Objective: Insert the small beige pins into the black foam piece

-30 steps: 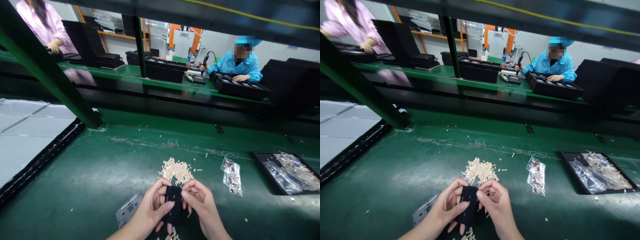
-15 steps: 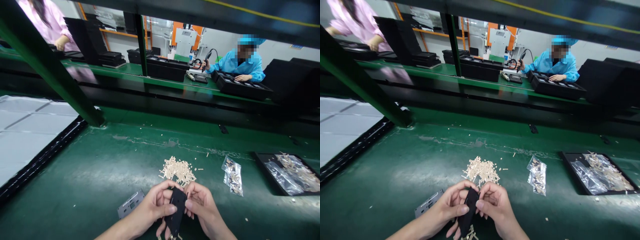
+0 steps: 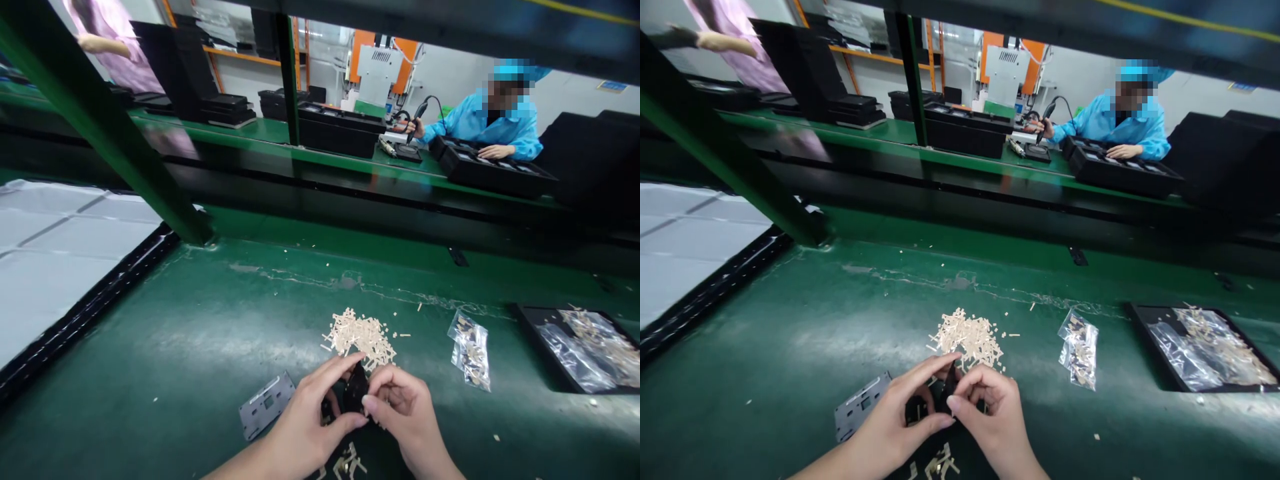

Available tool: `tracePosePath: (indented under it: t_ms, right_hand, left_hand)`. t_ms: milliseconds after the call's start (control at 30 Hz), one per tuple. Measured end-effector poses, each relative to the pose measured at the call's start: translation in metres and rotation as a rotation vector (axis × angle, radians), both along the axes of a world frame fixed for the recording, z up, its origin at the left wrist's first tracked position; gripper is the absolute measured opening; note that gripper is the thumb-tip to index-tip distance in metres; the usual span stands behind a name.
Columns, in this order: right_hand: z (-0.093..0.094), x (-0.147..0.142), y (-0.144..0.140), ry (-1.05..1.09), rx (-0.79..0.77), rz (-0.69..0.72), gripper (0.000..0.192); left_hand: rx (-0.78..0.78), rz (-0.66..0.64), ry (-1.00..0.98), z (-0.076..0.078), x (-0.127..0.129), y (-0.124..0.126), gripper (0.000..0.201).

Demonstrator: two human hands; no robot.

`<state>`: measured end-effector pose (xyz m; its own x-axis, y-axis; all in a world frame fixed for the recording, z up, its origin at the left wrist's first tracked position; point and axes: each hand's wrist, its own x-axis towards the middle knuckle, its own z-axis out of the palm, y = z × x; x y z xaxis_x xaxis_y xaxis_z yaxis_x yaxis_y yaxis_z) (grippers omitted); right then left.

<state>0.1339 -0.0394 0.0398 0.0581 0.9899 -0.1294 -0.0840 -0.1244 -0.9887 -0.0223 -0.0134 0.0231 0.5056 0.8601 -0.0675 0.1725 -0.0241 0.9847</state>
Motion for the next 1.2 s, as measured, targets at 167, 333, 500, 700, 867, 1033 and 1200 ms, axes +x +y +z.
tracePosePath:
  t_ms: [167,333,500,700,867,1033,1200]
  right_hand:
    - [-0.002,0.001,0.0,0.053,-0.041,0.01,0.022]
    - [-0.001,-0.001,0.0,0.15,-0.13,0.048,0.027]
    - [-0.001,0.001,0.004,0.234,-0.203,0.12,0.031]
    - [-0.005,0.002,0.005,0.289,-0.247,0.173,0.03]
    - [-0.005,0.001,0.005,0.266,-0.227,0.158,0.03]
    - [0.0,0.009,0.008,-0.169,-0.054,0.092,0.019]
    - [-0.005,0.008,0.006,-0.683,0.15,0.171,0.01]
  left_hand:
    - [0.113,0.002,0.012,0.004,-0.001,0.002,0.059]
    - [0.261,-0.004,0.0,0.004,-0.003,0.003,0.055]
    - [0.397,-0.017,0.017,0.003,-0.004,0.004,0.054]
    - [0.56,-0.008,0.011,-0.001,-0.005,0.006,0.053]
    - [0.581,-0.036,0.013,-0.003,-0.006,0.003,0.054]
    - [0.05,0.104,-0.105,0.007,-0.01,0.021,0.048]
    - [-0.204,0.209,-0.323,0.018,-0.002,0.094,0.027]
